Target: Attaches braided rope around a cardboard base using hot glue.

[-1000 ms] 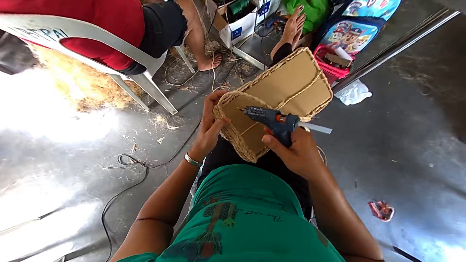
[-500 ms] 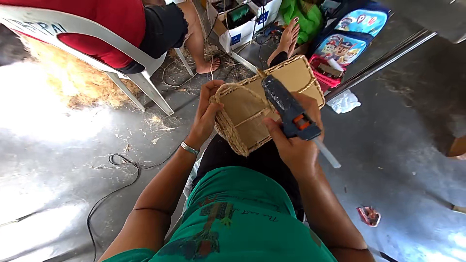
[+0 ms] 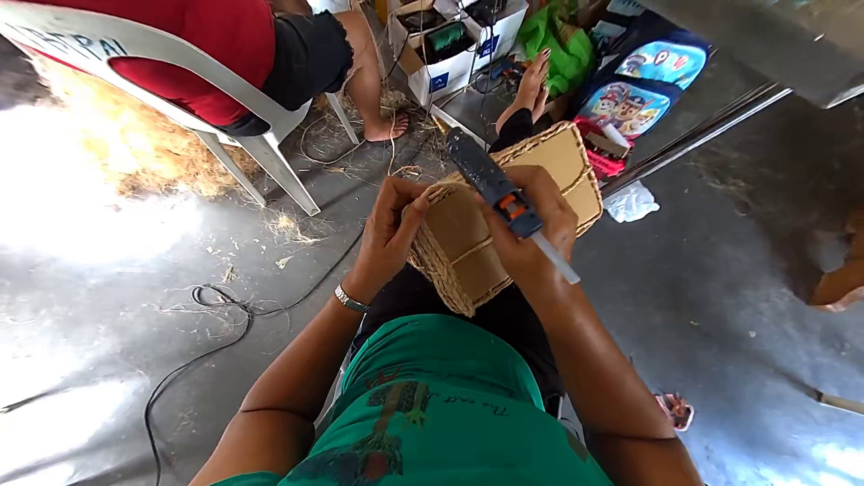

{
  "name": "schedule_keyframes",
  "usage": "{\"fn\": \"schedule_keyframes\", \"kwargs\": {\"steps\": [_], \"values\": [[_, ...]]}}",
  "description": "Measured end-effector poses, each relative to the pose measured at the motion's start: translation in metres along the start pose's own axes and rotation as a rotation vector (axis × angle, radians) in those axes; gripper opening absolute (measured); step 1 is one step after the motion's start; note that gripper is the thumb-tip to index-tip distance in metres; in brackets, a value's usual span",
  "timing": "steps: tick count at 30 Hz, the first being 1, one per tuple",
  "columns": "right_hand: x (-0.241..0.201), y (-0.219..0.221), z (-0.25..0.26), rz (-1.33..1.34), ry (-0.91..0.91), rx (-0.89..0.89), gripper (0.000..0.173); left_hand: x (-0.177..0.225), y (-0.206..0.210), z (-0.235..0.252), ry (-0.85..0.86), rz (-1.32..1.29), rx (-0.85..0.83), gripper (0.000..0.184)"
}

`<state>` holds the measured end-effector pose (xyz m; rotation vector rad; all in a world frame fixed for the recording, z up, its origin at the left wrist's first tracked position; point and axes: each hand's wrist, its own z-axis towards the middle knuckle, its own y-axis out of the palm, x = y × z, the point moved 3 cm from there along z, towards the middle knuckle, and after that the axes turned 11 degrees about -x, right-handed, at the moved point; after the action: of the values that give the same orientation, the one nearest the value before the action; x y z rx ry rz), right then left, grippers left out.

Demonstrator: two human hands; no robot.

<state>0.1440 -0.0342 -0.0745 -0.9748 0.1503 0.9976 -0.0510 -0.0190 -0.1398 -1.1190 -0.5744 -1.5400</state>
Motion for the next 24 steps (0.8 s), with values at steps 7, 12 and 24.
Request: {"fn": "schedule_keyframes", "kwargs": {"steps": [7,12,24], "values": [[-0.004,-0.016,0.014,-0.007,0.095,-0.121,0.027,0.003,-0.007,0.000,-0.039,-0.067,0.049,0.019],[0.002,-0.023,0.021,0.239,0.342,-0.237,0.026,0.001,-0.011,0.001,-0.103,-0.149,0.013,0.019],[-0.002,0.005,-0.019,0.587,0.597,-0.207,0.027,-0.003,-0.016,-0.001,-0.109,-0.116,0.029,0.018]]}}
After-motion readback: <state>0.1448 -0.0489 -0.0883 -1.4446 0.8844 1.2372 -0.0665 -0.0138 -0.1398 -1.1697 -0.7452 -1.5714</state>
